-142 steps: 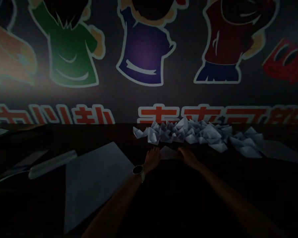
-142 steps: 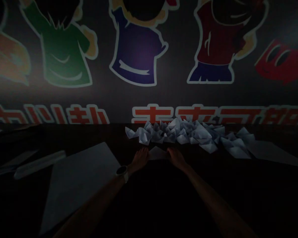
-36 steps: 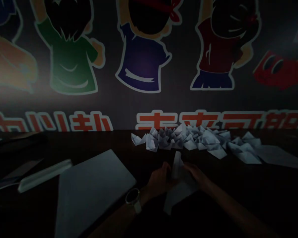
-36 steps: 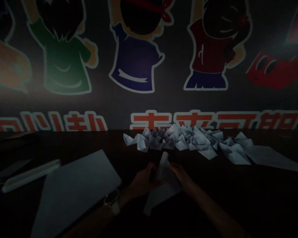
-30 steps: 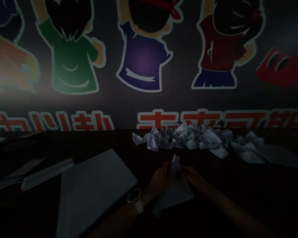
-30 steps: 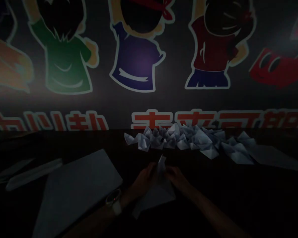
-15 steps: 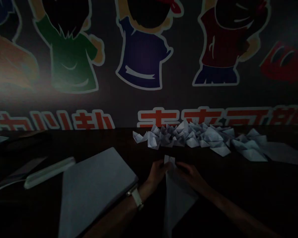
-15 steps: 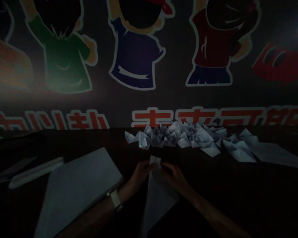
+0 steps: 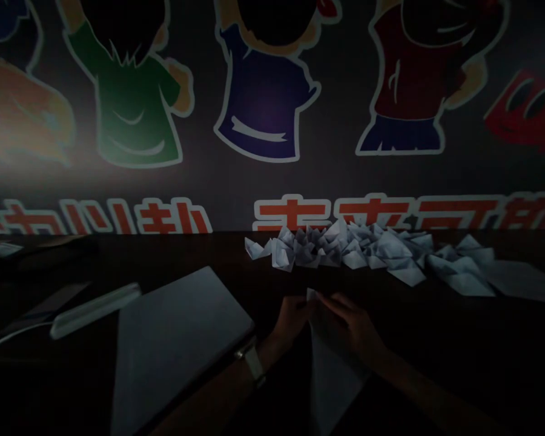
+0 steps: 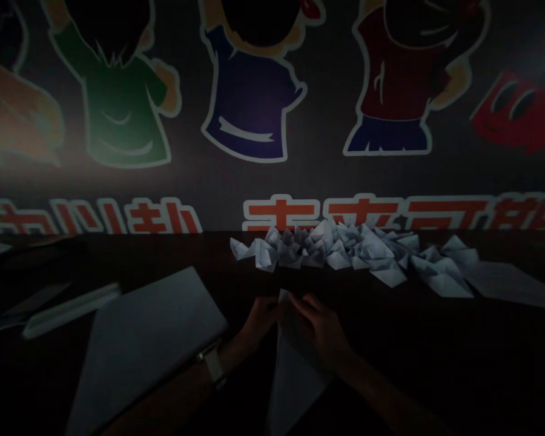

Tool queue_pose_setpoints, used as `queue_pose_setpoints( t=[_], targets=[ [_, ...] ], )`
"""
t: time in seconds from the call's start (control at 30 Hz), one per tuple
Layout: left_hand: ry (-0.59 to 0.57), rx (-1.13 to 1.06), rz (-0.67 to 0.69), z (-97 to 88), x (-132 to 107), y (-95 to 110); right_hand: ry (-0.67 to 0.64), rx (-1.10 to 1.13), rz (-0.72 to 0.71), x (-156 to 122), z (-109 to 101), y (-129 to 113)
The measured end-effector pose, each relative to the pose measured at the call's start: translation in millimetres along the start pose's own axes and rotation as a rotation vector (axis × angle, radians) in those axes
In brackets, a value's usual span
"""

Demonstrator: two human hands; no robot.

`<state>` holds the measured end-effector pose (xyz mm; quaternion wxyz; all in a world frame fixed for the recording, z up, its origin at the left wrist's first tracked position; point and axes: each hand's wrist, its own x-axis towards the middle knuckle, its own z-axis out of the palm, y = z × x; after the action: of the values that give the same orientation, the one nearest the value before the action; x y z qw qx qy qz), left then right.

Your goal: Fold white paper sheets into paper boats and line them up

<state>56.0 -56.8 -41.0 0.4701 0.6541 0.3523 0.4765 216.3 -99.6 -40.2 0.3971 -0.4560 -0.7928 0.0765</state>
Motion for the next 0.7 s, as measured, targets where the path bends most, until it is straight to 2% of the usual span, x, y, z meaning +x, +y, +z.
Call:
queue_pose_setpoints(
  t=[0.2, 0.4, 0.53, 0.7],
  targets=[
    [-0.008, -0.002, 0.001, -1.2, 1.2, 0.2, -0.052, -0.121, -0.077, -1.5, -3.7, -4.1],
    [0.032, -0.056, -0.036, -3.5, 1.8, 11.2, 0.004, -0.171, -0.116, -2.6, -4.8, -5.7],
    [-0.009, -0.063, 0.005, -4.6, 3.3, 10.4, 0.035, 0.012, -0.073, 0.7, -5.6, -5.9],
    [-0.087, -0.046, -0.014, -3.7, 2.4, 10.0, 0.119, 0.346, 0.174, 9.6, -4.8, 1.1]
  ],
)
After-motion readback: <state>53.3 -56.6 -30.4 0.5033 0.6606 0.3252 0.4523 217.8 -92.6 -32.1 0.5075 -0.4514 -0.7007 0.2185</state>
